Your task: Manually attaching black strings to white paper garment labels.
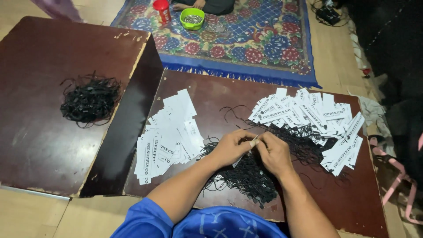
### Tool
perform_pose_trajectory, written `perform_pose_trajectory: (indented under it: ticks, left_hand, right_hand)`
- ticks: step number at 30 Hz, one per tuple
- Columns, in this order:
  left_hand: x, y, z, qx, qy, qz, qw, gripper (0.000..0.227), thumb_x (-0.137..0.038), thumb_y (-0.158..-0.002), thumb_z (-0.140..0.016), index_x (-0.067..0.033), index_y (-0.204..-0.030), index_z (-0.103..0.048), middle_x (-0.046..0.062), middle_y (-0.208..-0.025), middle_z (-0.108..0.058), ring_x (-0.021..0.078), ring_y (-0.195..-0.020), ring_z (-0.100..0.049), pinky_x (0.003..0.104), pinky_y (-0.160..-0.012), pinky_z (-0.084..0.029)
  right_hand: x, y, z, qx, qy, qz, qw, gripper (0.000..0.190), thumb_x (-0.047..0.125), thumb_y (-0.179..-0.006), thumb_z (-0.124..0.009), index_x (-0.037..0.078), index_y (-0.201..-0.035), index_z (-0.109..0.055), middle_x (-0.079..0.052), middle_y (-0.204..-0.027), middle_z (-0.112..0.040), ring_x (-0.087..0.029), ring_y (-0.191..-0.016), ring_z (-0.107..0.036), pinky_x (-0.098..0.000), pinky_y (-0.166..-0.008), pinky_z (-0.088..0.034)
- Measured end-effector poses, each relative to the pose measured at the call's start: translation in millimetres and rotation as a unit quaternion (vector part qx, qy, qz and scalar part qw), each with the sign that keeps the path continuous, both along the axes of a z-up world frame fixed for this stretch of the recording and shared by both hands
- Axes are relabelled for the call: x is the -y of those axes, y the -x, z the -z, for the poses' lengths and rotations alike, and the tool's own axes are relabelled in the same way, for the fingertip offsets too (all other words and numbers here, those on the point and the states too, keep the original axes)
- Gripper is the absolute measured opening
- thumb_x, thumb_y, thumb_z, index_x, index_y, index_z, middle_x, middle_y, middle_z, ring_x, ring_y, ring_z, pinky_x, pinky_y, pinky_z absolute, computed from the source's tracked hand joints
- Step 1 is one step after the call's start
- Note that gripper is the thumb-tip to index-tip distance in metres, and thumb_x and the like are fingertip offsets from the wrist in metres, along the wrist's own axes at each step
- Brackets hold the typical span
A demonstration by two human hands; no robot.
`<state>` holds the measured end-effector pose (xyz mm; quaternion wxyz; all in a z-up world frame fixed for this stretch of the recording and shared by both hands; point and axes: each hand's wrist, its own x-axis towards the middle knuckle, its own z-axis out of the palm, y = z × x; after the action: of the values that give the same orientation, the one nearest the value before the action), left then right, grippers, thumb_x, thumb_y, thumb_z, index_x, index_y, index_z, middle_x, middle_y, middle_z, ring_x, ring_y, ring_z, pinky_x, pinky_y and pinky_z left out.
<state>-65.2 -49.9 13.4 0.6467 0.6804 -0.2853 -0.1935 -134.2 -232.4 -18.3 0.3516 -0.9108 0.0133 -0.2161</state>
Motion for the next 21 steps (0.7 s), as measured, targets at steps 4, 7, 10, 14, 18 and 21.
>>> perform_pose_trajectory:
  ticks: [4, 7, 10, 14, 18, 21]
  left_hand:
    - [-0.1, -4.1, 6.9, 0.017, -0.003, 0.005, 1.000, 0.029, -0.022, -0.094, -0.069, -0.0069, -0.117, -0.075, 0.017, -0.103, -0.073, 0.0351, -0.106, -0.069, 0.044, -0.094, -0.053]
    - [-3.0, 0.8, 0.3, 0.025, 0.004, 0.000, 1.000, 0.028, -0.020, -0.094, -0.069, -0.0074, -0.118, -0.075, 0.016, -0.101, -0.072, 0.0331, -0.105, -0.069, 0.043, -0.094, -0.054]
    - [-0.1, 0.3, 1.1, 0.021, 0.006, 0.006, 1.000, 0.027, -0.020, -0.094, -0.068, -0.0086, -0.118, -0.075, 0.014, -0.101, -0.072, 0.0308, -0.104, -0.069, 0.042, -0.094, -0.054]
    - [0.2, -1.2, 5.5, 0.041, 0.009, -0.001, 0.999, 0.028, -0.022, -0.093, -0.070, -0.0103, -0.118, -0.075, 0.014, -0.100, -0.072, 0.0318, -0.102, -0.070, 0.041, -0.091, -0.055]
    - [-2.0, -2.3, 9.5, 0.035, 0.006, -0.002, 0.999, 0.027, -0.022, -0.094, -0.069, -0.0093, -0.117, -0.075, 0.015, -0.100, -0.072, 0.0323, -0.098, -0.071, 0.041, -0.087, -0.056]
    - [-1.0, -5.1, 14.9, 0.032, 0.006, -0.002, 0.999, 0.027, -0.023, -0.093, -0.071, -0.0076, -0.114, -0.076, 0.017, -0.097, -0.072, 0.0327, -0.092, -0.072, 0.041, -0.082, -0.057]
  right_hand:
    - [-4.6, 2.1, -5.0, -0.015, -0.016, -0.004, 1.000, 0.011, 0.016, -0.094, -0.070, 0.014, -0.084, -0.071, -0.011, -0.072, -0.071, -0.033, -0.075, -0.072, -0.0398, -0.067, -0.056]
    - [-3.0, 2.5, -6.2, -0.015, -0.028, 0.009, 0.999, 0.008, 0.014, -0.093, -0.070, 0.013, -0.085, -0.071, -0.014, -0.074, -0.071, -0.035, -0.078, -0.072, -0.0428, -0.069, -0.055]
    - [-5.9, 4.4, -13.6, -0.029, -0.069, 0.020, 0.997, 0.011, 0.014, -0.093, -0.070, 0.013, -0.083, -0.071, -0.012, -0.072, -0.071, -0.031, -0.072, -0.071, -0.0418, -0.068, -0.055]
    - [-8.7, 4.0, -16.7, -0.019, -0.094, 0.027, 0.995, 0.005, 0.009, -0.091, -0.070, 0.009, -0.086, -0.072, -0.017, -0.075, -0.072, -0.036, -0.076, -0.072, -0.0442, -0.069, -0.055]
    - [-8.3, 3.0, -14.1, -0.024, -0.077, 0.013, 0.997, 0.007, 0.008, -0.091, -0.072, 0.010, -0.083, -0.073, -0.014, -0.073, -0.073, -0.033, -0.075, -0.073, -0.0419, -0.068, -0.055]
    - [1.5, 1.4, 1.4, -0.036, -0.038, 0.000, 0.999, 0.007, 0.012, -0.092, -0.072, 0.013, -0.085, -0.073, -0.014, -0.074, -0.072, -0.035, -0.076, -0.073, -0.0429, -0.068, -0.055]
